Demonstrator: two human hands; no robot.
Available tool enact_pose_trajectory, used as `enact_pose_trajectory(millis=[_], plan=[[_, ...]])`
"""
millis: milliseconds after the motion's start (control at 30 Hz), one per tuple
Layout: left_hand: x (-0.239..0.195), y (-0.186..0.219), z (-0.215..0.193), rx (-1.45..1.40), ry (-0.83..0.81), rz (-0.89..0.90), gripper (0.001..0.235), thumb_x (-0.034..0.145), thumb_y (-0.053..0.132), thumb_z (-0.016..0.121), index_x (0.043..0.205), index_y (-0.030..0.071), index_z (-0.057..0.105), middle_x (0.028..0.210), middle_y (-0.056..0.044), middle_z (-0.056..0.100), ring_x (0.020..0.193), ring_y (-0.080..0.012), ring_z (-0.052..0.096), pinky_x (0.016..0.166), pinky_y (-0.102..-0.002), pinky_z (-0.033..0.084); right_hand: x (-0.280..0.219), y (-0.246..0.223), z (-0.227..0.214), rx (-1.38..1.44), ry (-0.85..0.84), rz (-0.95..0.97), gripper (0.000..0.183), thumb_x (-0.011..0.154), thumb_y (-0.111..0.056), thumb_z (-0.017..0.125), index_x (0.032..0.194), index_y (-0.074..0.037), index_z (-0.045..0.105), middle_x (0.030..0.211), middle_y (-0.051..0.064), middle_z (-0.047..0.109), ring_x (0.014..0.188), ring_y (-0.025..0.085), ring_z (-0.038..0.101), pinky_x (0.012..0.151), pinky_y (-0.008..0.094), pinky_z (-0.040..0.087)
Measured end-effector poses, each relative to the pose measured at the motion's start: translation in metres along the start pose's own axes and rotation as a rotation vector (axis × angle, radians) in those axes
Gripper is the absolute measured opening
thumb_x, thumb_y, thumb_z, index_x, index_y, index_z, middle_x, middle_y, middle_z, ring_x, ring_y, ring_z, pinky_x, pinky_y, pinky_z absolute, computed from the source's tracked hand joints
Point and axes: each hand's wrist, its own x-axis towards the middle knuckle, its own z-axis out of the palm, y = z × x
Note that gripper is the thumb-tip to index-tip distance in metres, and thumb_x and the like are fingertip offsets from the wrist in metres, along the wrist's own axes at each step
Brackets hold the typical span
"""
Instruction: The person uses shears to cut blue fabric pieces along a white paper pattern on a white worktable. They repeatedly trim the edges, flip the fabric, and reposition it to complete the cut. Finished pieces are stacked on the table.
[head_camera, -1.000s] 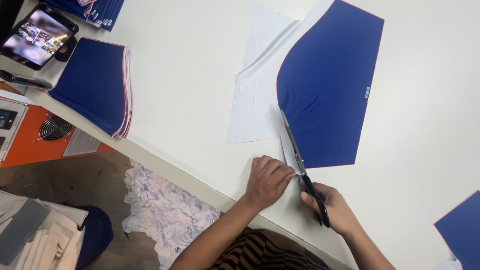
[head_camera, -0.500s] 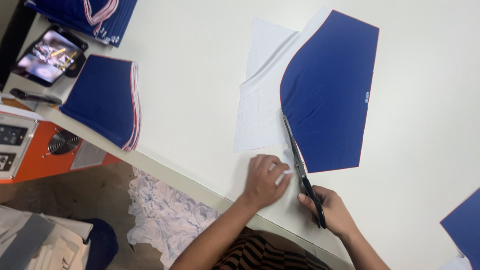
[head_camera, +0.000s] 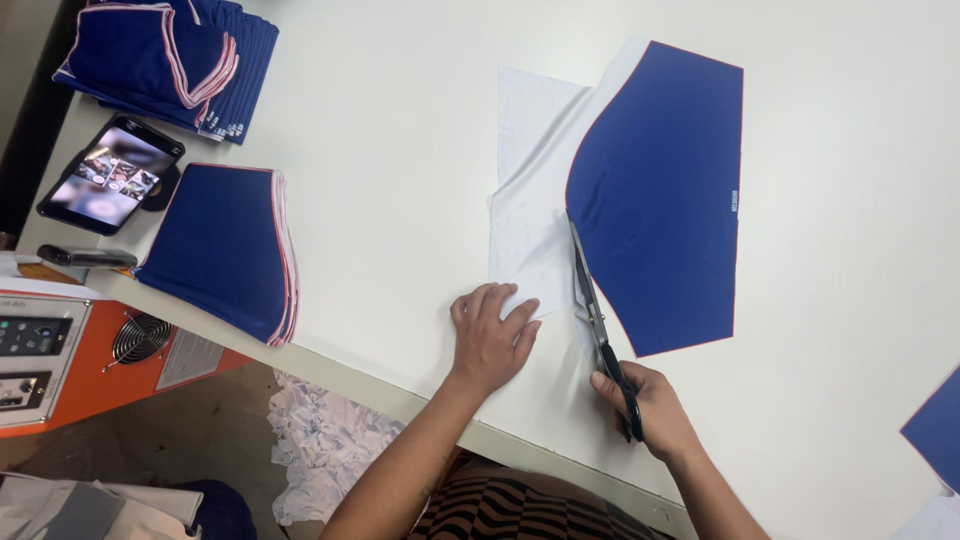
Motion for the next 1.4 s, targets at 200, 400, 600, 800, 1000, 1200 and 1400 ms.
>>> enact_pose_trajectory(millis=[200, 400, 600, 800, 1000, 1200, 1400], plan=[[0.0, -0.003, -0.005, -0.045, -0.053, -0.01, 0.027, 0.091, 0.027, 0.07, 0.114, 0.015, 0.075, 0.127, -0.013, 0.059, 0.122, -0.029, 0.049, 0.098, -0.052, 0.03, -0.011, -0.009, 0.016, 0.049, 0.026, 0.027, 0.047, 0.08, -0.043, 0.078, 0.083, 0.003, 0.074, 0.049, 0.005, 0.056, 0.039, 0.017, 0.055, 0.037, 0.031, 0.04], [0.005, -0.011, -0.012, -0.071, -0.129, 0.009, 0.028, 0.09, 0.026, 0.071, 0.115, 0.016, 0.076, 0.127, -0.014, 0.059, 0.121, -0.0296, 0.048, 0.097, -0.053, 0.029, -0.001, -0.007, 0.033, 0.208, 0.011, -0.002, 0.051, 0.082, -0.046, 0.076, 0.08, 0.004, 0.066, 0.048, 0.007, 0.052, 0.036, 0.018, 0.053, 0.035, 0.031, 0.039], [0.008, -0.017, -0.02, -0.1, -0.163, 0.036, 0.031, 0.088, 0.026, 0.071, 0.117, 0.016, 0.075, 0.126, -0.014, 0.058, 0.121, -0.03, 0.048, 0.096, -0.054, 0.029, 0.013, -0.02, 0.045, 0.253, 0.062, -0.041, 0.048, 0.082, -0.045, 0.076, 0.077, 0.001, 0.067, 0.049, 0.004, 0.051, 0.037, 0.016, 0.051, 0.035, 0.03, 0.039], [0.007, -0.025, -0.019, -0.121, -0.177, 0.059, 0.033, 0.088, 0.026, 0.071, 0.12, 0.016, 0.074, 0.127, -0.014, 0.058, 0.121, -0.0299, 0.047, 0.096, -0.053, 0.029, 0.005, -0.033, 0.057, 0.183, 0.121, 0.03, 0.046, 0.082, -0.041, 0.078, 0.074, 0.003, 0.067, 0.048, 0.006, 0.054, 0.037, 0.016, 0.052, 0.037, 0.031, 0.038], [0.019, -0.047, -0.014, -0.125, -0.205, 0.125, 0.028, 0.093, 0.029, 0.071, 0.117, 0.017, 0.074, 0.125, -0.012, 0.06, 0.121, -0.028, 0.048, 0.097, -0.051, 0.03, -0.001, -0.046, 0.07, 0.221, 0.154, 0.103, 0.043, 0.081, -0.039, 0.08, 0.074, 0.003, 0.07, 0.047, 0.008, 0.055, 0.036, 0.017, 0.052, 0.037, 0.031, 0.036], [0.114, -0.104, -0.007, -0.099, -0.089, 0.242, 0.055, 0.088, 0.042, 0.075, 0.133, 0.013, 0.064, 0.138, -0.013, 0.055, 0.134, -0.0317, 0.044, 0.103, -0.055, 0.029, -0.003, -0.045, 0.085, 0.255, 0.171, 0.094, 0.043, 0.08, -0.039, 0.079, 0.076, 0.002, 0.07, 0.049, 0.006, 0.056, 0.038, 0.016, 0.053, 0.037, 0.031, 0.037], [0.195, -0.134, -0.016, 0.105, -0.452, 0.216, 0.108, 0.073, 0.069, 0.074, 0.155, 0.011, 0.034, 0.162, -0.017, 0.026, 0.152, -0.0357, 0.015, 0.115, -0.067, 0.007, 0.0, -0.045, 0.106, 0.459, 0.16, 0.053, 0.046, 0.084, -0.043, 0.074, 0.08, 0.001, 0.065, 0.049, 0.002, 0.05, 0.038, 0.015, 0.051, 0.036, 0.03, 0.039]])
